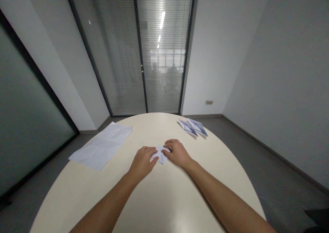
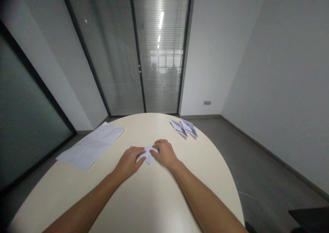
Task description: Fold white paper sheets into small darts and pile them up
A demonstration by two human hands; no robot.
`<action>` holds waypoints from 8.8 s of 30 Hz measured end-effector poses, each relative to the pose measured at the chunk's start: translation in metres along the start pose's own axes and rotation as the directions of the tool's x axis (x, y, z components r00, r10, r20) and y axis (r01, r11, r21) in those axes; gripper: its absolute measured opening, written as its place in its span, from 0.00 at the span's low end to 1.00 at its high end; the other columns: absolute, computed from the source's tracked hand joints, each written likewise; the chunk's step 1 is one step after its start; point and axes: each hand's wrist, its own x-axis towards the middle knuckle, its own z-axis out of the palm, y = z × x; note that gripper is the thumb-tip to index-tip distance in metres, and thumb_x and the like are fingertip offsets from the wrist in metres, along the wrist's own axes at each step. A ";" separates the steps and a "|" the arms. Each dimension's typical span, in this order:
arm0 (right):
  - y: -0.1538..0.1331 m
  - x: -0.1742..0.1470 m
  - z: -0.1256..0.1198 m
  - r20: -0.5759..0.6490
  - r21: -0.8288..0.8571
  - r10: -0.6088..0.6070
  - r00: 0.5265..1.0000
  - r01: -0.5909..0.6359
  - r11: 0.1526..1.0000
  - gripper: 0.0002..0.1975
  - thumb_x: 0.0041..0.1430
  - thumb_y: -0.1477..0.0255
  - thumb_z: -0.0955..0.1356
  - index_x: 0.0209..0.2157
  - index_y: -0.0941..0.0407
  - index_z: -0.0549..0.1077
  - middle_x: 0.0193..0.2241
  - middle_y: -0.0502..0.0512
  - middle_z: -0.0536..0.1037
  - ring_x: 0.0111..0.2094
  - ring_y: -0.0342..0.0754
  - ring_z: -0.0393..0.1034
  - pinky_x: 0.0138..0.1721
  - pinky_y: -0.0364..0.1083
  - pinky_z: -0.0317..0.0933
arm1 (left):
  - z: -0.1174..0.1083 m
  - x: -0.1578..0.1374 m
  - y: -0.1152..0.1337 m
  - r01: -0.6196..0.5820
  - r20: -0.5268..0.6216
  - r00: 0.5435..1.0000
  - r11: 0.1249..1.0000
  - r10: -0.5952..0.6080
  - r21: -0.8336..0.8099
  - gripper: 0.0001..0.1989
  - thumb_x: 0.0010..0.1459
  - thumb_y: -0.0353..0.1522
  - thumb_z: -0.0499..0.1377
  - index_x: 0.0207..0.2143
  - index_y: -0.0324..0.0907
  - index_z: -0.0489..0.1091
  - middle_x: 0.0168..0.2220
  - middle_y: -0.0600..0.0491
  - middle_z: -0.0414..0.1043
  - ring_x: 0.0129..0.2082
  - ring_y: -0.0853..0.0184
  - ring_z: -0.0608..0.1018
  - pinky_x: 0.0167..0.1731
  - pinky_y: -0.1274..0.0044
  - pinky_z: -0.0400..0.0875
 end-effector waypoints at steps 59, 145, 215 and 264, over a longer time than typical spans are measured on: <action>-0.020 -0.003 -0.012 -0.210 0.209 -0.206 0.956 0.250 0.945 0.09 0.68 0.73 0.64 0.45 0.52 0.75 0.42 0.55 0.79 0.46 0.50 0.71 0.50 0.51 0.63 | -0.017 0.005 0.010 0.009 -0.297 0.952 0.972 -0.080 -0.234 0.08 0.66 0.32 0.52 0.40 0.44 0.72 0.40 0.50 0.75 0.43 0.63 0.76 0.46 0.72 0.70; -0.024 -0.004 -0.016 0.078 -0.146 -0.280 0.957 0.289 0.946 0.08 0.66 0.73 0.65 0.43 0.53 0.77 0.39 0.53 0.82 0.41 0.50 0.74 0.44 0.47 0.59 | -0.019 0.004 0.018 -0.081 -0.068 0.992 0.940 0.109 0.332 0.09 0.68 0.30 0.54 0.43 0.46 0.73 0.39 0.53 0.80 0.43 0.61 0.78 0.56 0.61 0.58; -0.001 -0.009 -0.009 0.257 -0.206 -0.113 0.960 0.169 0.964 0.26 0.72 0.60 0.56 0.65 0.55 0.63 0.65 0.61 0.63 0.66 0.57 0.55 0.64 0.59 0.49 | -0.005 -0.012 0.002 -0.084 0.306 0.952 0.976 0.019 0.200 0.33 0.69 0.49 0.44 0.69 0.40 0.51 0.70 0.41 0.46 0.71 0.56 0.50 0.66 0.59 0.49; 0.012 0.002 -0.022 -0.054 -0.600 0.030 0.998 -0.056 0.798 0.25 0.60 0.85 0.60 0.58 0.63 0.70 0.60 0.64 0.69 0.50 0.59 0.66 0.48 0.53 0.65 | -0.017 -0.016 0.006 0.111 0.309 0.930 0.953 -0.200 0.282 0.37 0.67 0.51 0.43 0.70 0.37 0.49 0.72 0.44 0.41 0.71 0.53 0.46 0.68 0.58 0.44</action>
